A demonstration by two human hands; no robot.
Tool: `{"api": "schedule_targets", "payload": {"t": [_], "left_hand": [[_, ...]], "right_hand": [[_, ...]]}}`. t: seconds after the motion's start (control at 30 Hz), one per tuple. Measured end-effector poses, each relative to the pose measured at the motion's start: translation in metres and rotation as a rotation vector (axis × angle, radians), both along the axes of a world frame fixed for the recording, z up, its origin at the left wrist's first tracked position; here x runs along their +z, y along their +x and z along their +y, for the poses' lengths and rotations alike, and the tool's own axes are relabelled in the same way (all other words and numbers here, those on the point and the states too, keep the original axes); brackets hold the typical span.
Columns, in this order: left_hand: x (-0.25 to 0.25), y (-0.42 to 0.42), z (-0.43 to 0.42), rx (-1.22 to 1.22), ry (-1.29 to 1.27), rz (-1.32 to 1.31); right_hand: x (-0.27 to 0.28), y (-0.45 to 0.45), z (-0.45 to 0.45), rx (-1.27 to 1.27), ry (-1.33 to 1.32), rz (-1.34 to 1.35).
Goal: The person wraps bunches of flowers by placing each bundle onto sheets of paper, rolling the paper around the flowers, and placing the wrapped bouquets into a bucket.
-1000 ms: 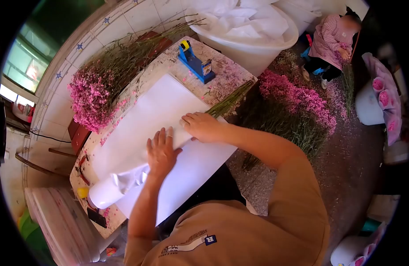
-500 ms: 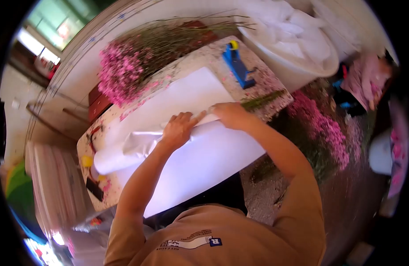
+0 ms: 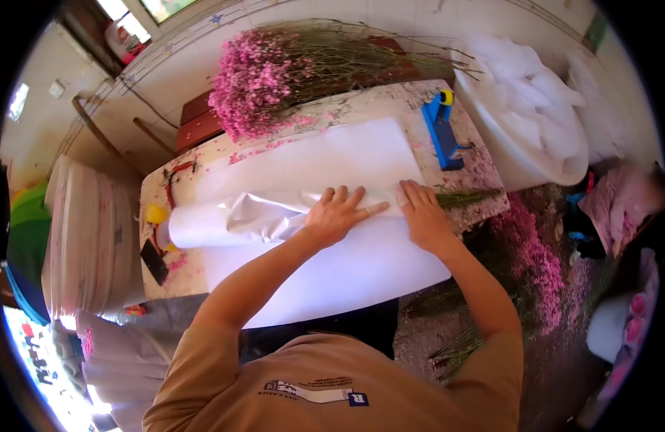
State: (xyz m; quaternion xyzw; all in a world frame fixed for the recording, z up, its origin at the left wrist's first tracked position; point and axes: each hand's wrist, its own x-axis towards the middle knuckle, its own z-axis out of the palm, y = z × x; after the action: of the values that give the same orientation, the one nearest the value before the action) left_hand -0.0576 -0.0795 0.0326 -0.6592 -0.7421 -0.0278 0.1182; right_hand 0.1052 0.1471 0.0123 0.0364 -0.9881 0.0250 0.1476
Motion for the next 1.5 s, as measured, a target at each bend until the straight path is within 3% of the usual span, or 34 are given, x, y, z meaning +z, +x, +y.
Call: {"api": "schedule_targets", "payload": {"t": [0.03,0.13,0.17,0.23,0.3,0.5,0.57,0.63,0.7,0.77,0.83,0.87,0.93,1.0,1.03,1.1,1.23,1.27,1.33,1.47,1.5], "left_hand": [[0.001,0.005,-0.002,-0.005,0.006,0.009],[-0.003,0.021,-0.005,0.002,-0.023,0.04],[-0.005,0.027,-0.006,0.028,-0.016,0.082],[-0.009,0.045,-0.013,0.012,0.004,0.131],[-0.006,0.061,-0.021,0.056,-0.004,0.143],[0.036,0.069,0.018,0.212,0.068,-0.244],[0.045,0.052,0.05,0.292,-0.178,-0.406],[0.052,0.038,0.084,0.283,-0.243,-0.461],[0.062,0.025,0.115,0.196,-0.698,-0.751],[0.049,0.019,0.141,0.114,-0.677,-0.804],[0.049,0.017,0.169,0.027,-0.757,-0.849],[0.057,0.017,0.18,0.0,-0.739,-0.855],[0.064,0.012,0.201,0.0,-0.742,-0.842],[0.067,0.006,0.218,-0.011,-0.735,-0.865],[0.065,0.005,0.224,-0.011,-0.738,-0.864],[0.062,0.003,0.238,0.012,-0.792,-0.879],[0.056,0.004,0.243,-0.002,-0.784,-0.859],[0.056,0.004,0.244,0.001,-0.803,-0.846],[0.06,0.002,0.243,0.009,-0.83,-0.85],[0.095,-0.017,0.249,0.038,-0.919,-1.09],[0.099,-0.023,0.252,0.078,-0.966,-1.127]], "right_hand": [[0.01,0.003,-0.003,-0.025,0.001,-0.007],[0.037,-0.009,0.006,-0.052,-0.199,-0.366],[0.045,-0.019,0.009,-0.078,-0.2,-0.36],[0.061,-0.037,0.007,-0.063,-0.183,-0.604],[0.063,-0.044,0.003,-0.091,-0.214,-0.639],[0.052,-0.035,0.005,-0.128,-0.371,-0.665],[0.053,-0.024,0.006,-0.154,-0.36,-0.685],[0.058,-0.012,0.013,-0.187,-0.388,-0.676],[0.063,0.0,0.027,-0.203,-0.396,-0.666],[0.061,0.014,0.047,-0.218,-0.417,-0.656],[0.057,0.025,0.077,-0.167,-0.593,-0.407],[0.109,0.022,0.079,-0.267,-0.696,-0.532],[0.082,0.019,0.118,-0.281,-1.288,-0.025],[0.083,-0.004,0.15,-0.444,-1.308,0.424],[0.079,-0.016,0.165,-0.446,-1.31,0.425],[0.066,-0.037,0.187,-0.741,-1.267,0.119],[0.038,-0.059,0.184,-0.561,-1.257,0.308],[0.094,-0.04,0.151,-0.681,-1.362,0.248],[0.099,-0.001,0.122,-0.373,-1.013,0.509],[0.066,0.098,0.04,-0.329,-1.523,0.456],[0.052,0.101,0.037,-0.331,-1.522,0.45]]}}
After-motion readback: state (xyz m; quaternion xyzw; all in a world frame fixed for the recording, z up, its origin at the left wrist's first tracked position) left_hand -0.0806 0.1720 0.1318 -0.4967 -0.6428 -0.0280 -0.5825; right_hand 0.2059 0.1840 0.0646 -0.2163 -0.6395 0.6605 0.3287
